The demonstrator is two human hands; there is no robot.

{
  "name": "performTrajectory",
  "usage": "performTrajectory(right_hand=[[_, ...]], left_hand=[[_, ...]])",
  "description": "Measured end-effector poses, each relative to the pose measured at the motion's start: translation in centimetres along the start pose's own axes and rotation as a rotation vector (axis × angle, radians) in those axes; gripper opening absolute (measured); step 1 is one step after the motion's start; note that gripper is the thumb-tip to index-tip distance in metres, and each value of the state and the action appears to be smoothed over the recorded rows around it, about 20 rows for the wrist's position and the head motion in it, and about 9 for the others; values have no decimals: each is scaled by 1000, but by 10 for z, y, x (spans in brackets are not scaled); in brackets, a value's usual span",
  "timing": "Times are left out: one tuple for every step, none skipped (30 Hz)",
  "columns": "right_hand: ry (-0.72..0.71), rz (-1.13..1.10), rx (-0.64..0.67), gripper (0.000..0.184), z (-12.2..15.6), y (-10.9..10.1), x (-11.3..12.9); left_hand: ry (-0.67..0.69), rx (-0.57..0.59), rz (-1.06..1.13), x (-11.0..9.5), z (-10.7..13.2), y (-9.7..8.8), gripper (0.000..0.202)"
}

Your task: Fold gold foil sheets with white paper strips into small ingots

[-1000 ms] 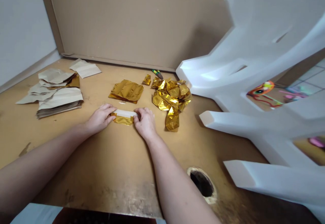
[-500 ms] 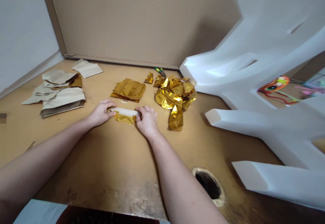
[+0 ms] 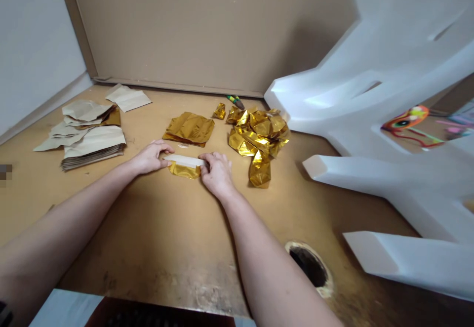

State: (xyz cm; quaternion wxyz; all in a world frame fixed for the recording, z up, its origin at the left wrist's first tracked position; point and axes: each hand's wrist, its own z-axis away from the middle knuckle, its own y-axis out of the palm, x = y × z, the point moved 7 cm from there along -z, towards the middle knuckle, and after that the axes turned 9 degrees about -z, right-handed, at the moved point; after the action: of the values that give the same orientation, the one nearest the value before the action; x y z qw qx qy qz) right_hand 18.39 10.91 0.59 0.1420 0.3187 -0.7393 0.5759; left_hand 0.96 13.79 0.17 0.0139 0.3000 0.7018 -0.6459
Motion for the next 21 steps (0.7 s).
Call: performTrajectory(right_hand=[[6, -2, 2, 23, 0, 0, -1], [10, -6, 3, 23, -1, 0, -1], [11, -10, 3, 22, -1, 0, -1], [8, -15, 2, 21, -1, 0, -1], [4, -21, 0, 20, -1, 0, -1], [-1, -26, -4, 18, -1, -1, -1], [-3, -31, -10, 16, -1, -1, -1], [-4, -34, -16, 14, -1, -2, -1], [-4, -35, -22, 12, 0, -2, -1], [-5, -35, -27, 11, 0, -3, -1], [-7, -37, -29, 10, 0, -3, -1], [-11, -40, -28, 9, 1, -3, -1], [-13, -44, -26, 9, 1, -3, -1], [-13, -50, -25, 8, 1, -3, -1], [-12, -56, -24, 8, 1, -3, -1], [-11, -62, -25, 8, 1, -3, 0], [-11, -67, -28, 8, 2, -3, 0], [-11, -70, -31, 8, 2, -3, 0], [-11, -71, -34, 8, 2, -3, 0], [-11, -70, -35, 9, 2, -3, 0], [-11, -69, -36, 9, 2, -3, 0]], left_hand=[[5, -3, 0, 0, 0, 0, 28], [7, -6, 0, 1, 0, 0, 28], [9, -8, 4, 1, 0, 0, 28], [10, -11, 10, 1, 0, 0, 28], [9, -15, 20, 2, 0, 0, 27], [9, -22, 32, 2, 1, 0, 26], [9, -32, 46, 2, 1, 0, 24], [9, -44, 61, 2, 2, -1, 22], [9, -58, 76, 2, 2, -1, 20], [7, -73, 91, 3, 3, -1, 18], [3, -87, 104, 3, 3, -1, 17], [-4, -99, 114, 3, 4, 0, 16], [-13, -108, 121, 3, 4, 0, 16], [-21, -115, 124, 3, 5, 0, 15], [-25, -119, 126, 3, 5, 0, 13], [-26, -123, 127, 3, 5, 0, 12], [-23, -126, 127, 2, 5, -1, 11], [-21, -131, 128, 2, 5, -1, 10], [-18, -136, 127, 2, 5, -1, 10], [-16, -141, 127, 2, 5, -1, 9], [-15, -148, 125, 2, 5, -2, 9]])
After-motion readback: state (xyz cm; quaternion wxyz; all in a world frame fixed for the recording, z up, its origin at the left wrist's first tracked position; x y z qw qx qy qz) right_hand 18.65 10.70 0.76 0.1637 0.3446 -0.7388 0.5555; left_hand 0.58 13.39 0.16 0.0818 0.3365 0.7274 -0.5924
